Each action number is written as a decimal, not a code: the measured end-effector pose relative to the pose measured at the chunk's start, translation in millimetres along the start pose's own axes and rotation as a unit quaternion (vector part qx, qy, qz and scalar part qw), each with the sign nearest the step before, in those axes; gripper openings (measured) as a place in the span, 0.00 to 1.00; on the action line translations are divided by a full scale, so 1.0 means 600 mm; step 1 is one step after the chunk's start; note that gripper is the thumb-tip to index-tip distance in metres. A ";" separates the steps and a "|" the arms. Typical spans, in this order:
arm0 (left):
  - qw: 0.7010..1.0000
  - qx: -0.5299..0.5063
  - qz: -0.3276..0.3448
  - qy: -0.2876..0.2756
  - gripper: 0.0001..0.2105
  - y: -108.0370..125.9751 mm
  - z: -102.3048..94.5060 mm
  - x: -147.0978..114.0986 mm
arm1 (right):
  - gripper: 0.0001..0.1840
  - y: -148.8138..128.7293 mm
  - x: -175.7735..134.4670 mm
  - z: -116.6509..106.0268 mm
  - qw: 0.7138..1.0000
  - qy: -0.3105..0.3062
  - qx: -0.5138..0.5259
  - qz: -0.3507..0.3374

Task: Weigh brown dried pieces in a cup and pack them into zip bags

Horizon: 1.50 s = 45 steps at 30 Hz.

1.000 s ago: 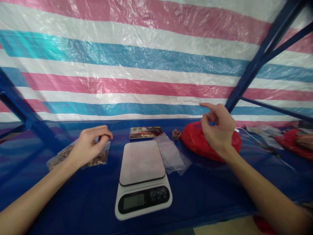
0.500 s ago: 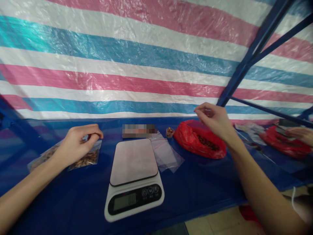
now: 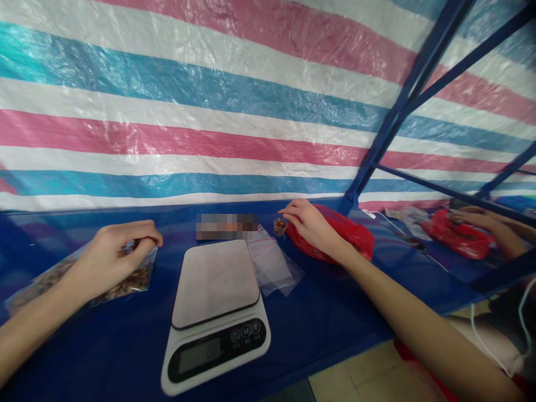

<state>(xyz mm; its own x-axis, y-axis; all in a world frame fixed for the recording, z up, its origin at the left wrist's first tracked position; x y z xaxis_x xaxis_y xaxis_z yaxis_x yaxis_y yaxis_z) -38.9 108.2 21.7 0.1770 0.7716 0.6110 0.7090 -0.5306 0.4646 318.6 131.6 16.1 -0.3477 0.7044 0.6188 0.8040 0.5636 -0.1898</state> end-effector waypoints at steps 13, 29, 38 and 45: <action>1.000 -0.012 -0.015 -0.010 0.14 0.009 0.005 -0.003 | 0.06 0.014 0.009 0.005 1.000 0.022 0.010 0.007; 1.000 0.001 0.008 -0.027 0.13 0.000 0.007 0.002 | 0.11 0.014 0.006 -0.022 0.995 0.068 0.069 0.026; 1.000 0.004 -0.001 -0.007 0.14 0.003 0.003 -0.002 | 0.17 0.025 -0.006 0.023 0.999 -0.014 -0.018 0.031; 1.000 0.011 -0.002 0.001 0.13 -0.009 -0.004 0.001 | 0.13 -0.001 -0.001 0.001 1.000 0.018 -0.010 0.019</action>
<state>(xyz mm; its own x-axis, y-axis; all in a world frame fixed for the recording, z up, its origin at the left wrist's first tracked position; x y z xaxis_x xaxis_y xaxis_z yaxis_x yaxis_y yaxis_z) -44.2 111.0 21.0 0.1733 0.7724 0.6110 0.7245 -0.5202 0.4521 318.0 130.9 15.6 -0.2989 0.7097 0.6380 0.8259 0.5272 -0.1996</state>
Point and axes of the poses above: each hand's wrist, its own x-axis towards the middle knuckle, its own z-axis out of the palm, y = z × x, the point moved 10 cm from there along x, towards the middle knuckle, and after that the axes turned 10 degrees about y, right-handed, at the moved point
